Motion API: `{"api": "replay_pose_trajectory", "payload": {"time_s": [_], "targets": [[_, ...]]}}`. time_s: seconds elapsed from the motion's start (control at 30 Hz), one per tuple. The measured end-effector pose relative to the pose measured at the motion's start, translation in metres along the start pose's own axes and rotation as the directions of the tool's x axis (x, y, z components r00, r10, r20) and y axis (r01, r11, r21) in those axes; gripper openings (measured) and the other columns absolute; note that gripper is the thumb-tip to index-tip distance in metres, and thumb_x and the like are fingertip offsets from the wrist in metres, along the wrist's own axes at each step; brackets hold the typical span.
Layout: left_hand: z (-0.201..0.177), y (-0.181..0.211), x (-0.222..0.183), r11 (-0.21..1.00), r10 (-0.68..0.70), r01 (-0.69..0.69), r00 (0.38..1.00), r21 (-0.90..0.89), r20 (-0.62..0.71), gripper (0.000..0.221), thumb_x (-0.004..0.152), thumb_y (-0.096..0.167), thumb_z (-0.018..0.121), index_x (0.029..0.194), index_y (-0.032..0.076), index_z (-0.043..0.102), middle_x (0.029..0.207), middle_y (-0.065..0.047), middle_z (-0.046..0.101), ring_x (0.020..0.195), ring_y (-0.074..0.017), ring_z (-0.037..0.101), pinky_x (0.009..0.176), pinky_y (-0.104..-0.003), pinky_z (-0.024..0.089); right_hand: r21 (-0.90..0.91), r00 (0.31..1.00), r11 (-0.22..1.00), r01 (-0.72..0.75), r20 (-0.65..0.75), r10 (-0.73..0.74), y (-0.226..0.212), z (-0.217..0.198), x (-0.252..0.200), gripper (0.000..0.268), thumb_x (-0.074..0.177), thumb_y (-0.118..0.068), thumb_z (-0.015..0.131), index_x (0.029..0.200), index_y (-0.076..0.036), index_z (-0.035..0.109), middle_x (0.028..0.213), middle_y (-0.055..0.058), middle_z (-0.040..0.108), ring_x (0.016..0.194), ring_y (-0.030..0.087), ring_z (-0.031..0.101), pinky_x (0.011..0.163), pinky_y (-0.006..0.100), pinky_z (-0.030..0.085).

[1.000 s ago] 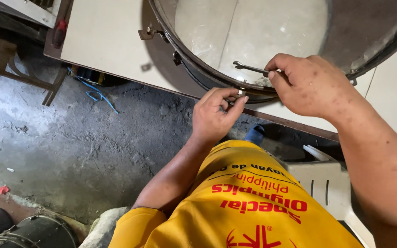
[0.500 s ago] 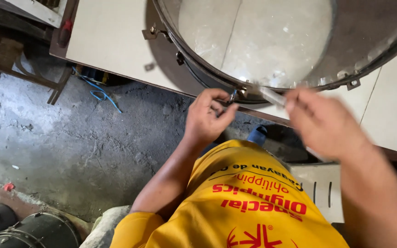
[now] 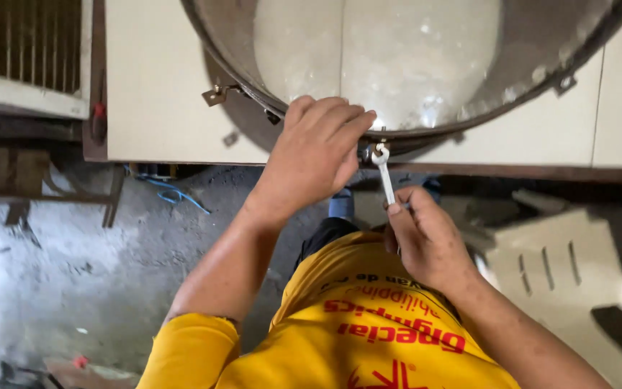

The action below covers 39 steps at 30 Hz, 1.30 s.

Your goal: Using a wrench and fingers to tighten and adjust tension rods on a drum to secure the drum head.

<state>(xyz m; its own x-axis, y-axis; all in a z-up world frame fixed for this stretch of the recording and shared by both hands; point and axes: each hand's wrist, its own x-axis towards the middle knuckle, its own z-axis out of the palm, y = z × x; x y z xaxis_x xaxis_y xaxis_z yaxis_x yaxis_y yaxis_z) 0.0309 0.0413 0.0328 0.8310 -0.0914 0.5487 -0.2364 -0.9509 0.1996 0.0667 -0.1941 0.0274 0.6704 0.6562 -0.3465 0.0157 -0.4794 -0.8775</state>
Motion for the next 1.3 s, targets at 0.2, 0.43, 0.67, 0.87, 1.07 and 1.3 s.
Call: {"api": "replay_pose_trajectory", "payload": {"time_s": [0.2, 0.43, 0.67, 0.87, 1.07, 1.3], "targets": [[-0.008, -0.005, 0.01, 0.997, 0.073, -0.071, 0.995, -0.035, 0.071, 0.025, 0.096, 0.013, 0.059, 0.119, 0.01, 0.068, 0.091, -0.008, 0.066, 0.084, -0.0287, 0.063, 0.077, -0.041, 0.048, 0.178, 0.959, 0.957, -0.23, -0.124, 0.254, -0.02, 0.034, -0.001, 0.022, 0.105, -0.015, 0.043, 0.11, -0.004, 0.061, 0.05, 0.009, 0.063, 0.04, 0.022, 0.059, 0.045, 0.033, 0.048], [-0.021, -0.02, 0.047, 0.977, 0.209, -0.161, 0.865, -0.142, 0.457, 0.033, 0.088, 0.015, 0.065, 0.12, 0.005, 0.064, 0.091, -0.01, 0.064, 0.086, -0.0336, 0.062, 0.074, -0.047, 0.053, 0.26, 0.943, 0.94, -0.222, -0.189, 0.275, -0.055, 0.049, -0.007, 0.018, 0.104, -0.025, 0.045, 0.102, -0.009, 0.053, 0.053, 0.001, 0.061, 0.041, 0.015, 0.049, 0.05, 0.034, 0.042], [-0.023, -0.02, 0.049, 0.981, 0.122, -0.009, 0.809, -0.194, 0.575, 0.041, 0.087, 0.014, 0.06, 0.127, 0.006, 0.064, 0.101, -0.012, 0.06, 0.102, -0.034, 0.058, 0.07, -0.052, 0.053, 0.265, 0.884, 0.871, -0.415, -0.108, 0.454, -0.085, 0.044, 0.0, 0.021, 0.108, -0.027, 0.041, 0.113, -0.012, 0.055, 0.071, 0.002, 0.065, 0.061, 0.017, 0.057, 0.061, 0.035, 0.046], [-0.026, -0.022, 0.052, 0.973, 0.103, 0.039, 0.804, -0.226, 0.585, 0.039, 0.088, 0.012, 0.057, 0.126, 0.006, 0.064, 0.101, -0.012, 0.059, 0.102, -0.0353, 0.058, 0.07, -0.054, 0.052, -0.03, 0.885, 0.89, -0.455, -0.127, 0.448, -0.051, -0.033, 0.015, 0.021, 0.107, -0.027, 0.056, 0.114, -0.017, 0.072, 0.082, 0.006, 0.064, 0.07, 0.021, 0.055, 0.064, 0.039, 0.045], [-0.024, -0.019, 0.048, 0.978, 0.083, 0.041, 0.828, -0.207, 0.555, 0.039, 0.09, 0.015, 0.057, 0.127, 0.007, 0.065, 0.101, -0.012, 0.059, 0.101, -0.0348, 0.059, 0.072, -0.053, 0.052, -0.33, 0.988, 0.934, -0.141, 0.017, 0.155, -0.01, -0.089, 0.042, 0.029, 0.105, -0.034, 0.055, 0.107, -0.011, 0.072, 0.087, 0.009, 0.068, 0.075, 0.023, 0.06, 0.076, 0.043, 0.051], [-0.024, -0.019, 0.049, 0.978, 0.058, 0.067, 0.825, -0.198, 0.562, 0.041, 0.091, 0.015, 0.055, 0.129, 0.008, 0.064, 0.103, -0.011, 0.061, 0.103, -0.0329, 0.06, 0.074, -0.052, 0.053, -0.263, 0.947, 0.915, -0.306, -0.181, 0.265, -0.007, -0.021, 0.001, 0.026, 0.105, -0.038, 0.05, 0.108, -0.017, 0.066, 0.082, 0.004, 0.069, 0.076, 0.021, 0.066, 0.069, 0.042, 0.051]]}}
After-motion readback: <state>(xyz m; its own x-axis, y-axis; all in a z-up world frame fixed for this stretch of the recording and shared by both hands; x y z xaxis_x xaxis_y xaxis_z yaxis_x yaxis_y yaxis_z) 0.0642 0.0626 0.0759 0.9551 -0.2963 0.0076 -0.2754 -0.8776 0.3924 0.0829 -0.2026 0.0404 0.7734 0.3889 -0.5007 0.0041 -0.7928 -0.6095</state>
